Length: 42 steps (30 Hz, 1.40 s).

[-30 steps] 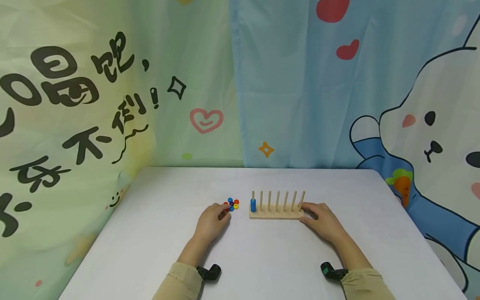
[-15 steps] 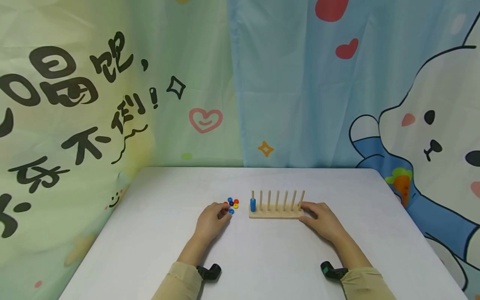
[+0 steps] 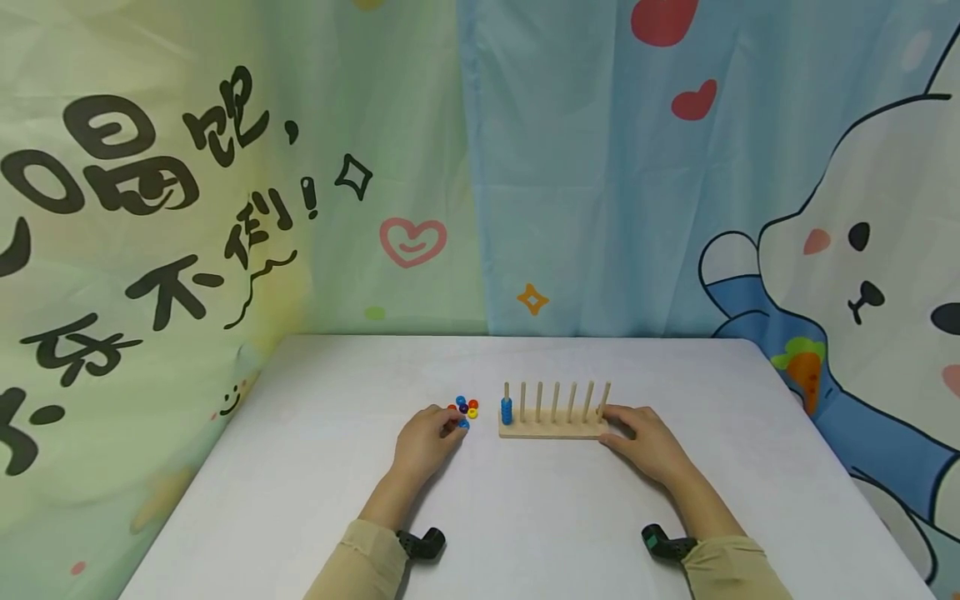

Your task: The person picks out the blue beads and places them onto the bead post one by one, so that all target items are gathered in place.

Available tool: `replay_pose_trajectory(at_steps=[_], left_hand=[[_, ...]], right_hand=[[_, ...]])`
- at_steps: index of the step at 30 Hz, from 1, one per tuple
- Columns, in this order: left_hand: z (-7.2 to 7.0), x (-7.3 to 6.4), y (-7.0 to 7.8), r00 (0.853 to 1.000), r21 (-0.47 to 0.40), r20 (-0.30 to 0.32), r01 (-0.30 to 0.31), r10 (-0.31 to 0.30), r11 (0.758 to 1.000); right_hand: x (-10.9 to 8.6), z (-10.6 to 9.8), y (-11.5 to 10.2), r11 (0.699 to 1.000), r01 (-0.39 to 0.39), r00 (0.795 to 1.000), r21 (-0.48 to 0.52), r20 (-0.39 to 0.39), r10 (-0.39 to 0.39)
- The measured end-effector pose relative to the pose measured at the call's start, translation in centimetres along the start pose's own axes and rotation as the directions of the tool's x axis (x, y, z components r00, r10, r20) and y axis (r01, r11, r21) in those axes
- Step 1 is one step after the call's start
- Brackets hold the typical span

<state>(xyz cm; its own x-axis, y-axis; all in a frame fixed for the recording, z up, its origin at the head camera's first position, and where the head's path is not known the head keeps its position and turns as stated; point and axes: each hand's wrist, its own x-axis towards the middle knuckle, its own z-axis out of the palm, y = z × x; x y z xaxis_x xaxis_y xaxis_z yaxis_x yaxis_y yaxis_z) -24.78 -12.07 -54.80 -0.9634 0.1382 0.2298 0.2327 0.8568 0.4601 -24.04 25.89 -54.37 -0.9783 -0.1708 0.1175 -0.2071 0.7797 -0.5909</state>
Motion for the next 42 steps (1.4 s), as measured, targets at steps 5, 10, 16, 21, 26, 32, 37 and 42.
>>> replay_pose_trajectory(at_steps=[5,10,16,21,26,32,37,42], left_hand=[[-0.1,-0.1,0.0,1.000,-0.010,-0.004,-0.005,0.005,1.000],[-0.2,-0.1,-0.1,1.000,-0.037,0.010,0.001,0.000,0.999],[-0.7,0.2,0.1,0.999,-0.146,0.029,-0.020,0.025,0.989],[-1.5,0.6,0.7,0.996,-0.209,0.054,-0.061,0.074,0.976],[-2.7,1.4,1.8,0.988,-0.260,0.105,-0.079,0.109,0.962],[-4.0,2.6,3.1,0.986,-0.281,0.078,-0.122,0.149,0.952],[-4.7,3.5,4.3,0.986,-0.288,0.058,-0.136,0.159,0.948],[-5.1,4.3,5.5,0.983,-0.325,0.061,-0.146,0.175,0.934]], right_hand=[[0.1,0.0,0.0,1.000,0.001,1.000,0.001,0.001,-0.001],[0.0,0.1,-0.1,1.000,0.008,1.000,0.011,-0.003,-0.008],[0.0,0.2,-0.1,1.000,0.003,1.000,0.017,0.000,-0.003],[0.1,0.3,-0.2,1.000,0.014,1.000,0.017,-0.001,-0.014],[0.1,0.2,-0.2,1.000,0.016,1.000,0.010,-0.001,-0.016],[0.1,0.1,-0.1,1.000,0.010,1.000,0.011,0.001,-0.010],[-0.1,0.1,0.0,1.000,0.010,1.000,0.011,-0.004,-0.010],[-0.2,0.1,0.0,1.000,0.009,1.000,0.014,-0.014,-0.009]])
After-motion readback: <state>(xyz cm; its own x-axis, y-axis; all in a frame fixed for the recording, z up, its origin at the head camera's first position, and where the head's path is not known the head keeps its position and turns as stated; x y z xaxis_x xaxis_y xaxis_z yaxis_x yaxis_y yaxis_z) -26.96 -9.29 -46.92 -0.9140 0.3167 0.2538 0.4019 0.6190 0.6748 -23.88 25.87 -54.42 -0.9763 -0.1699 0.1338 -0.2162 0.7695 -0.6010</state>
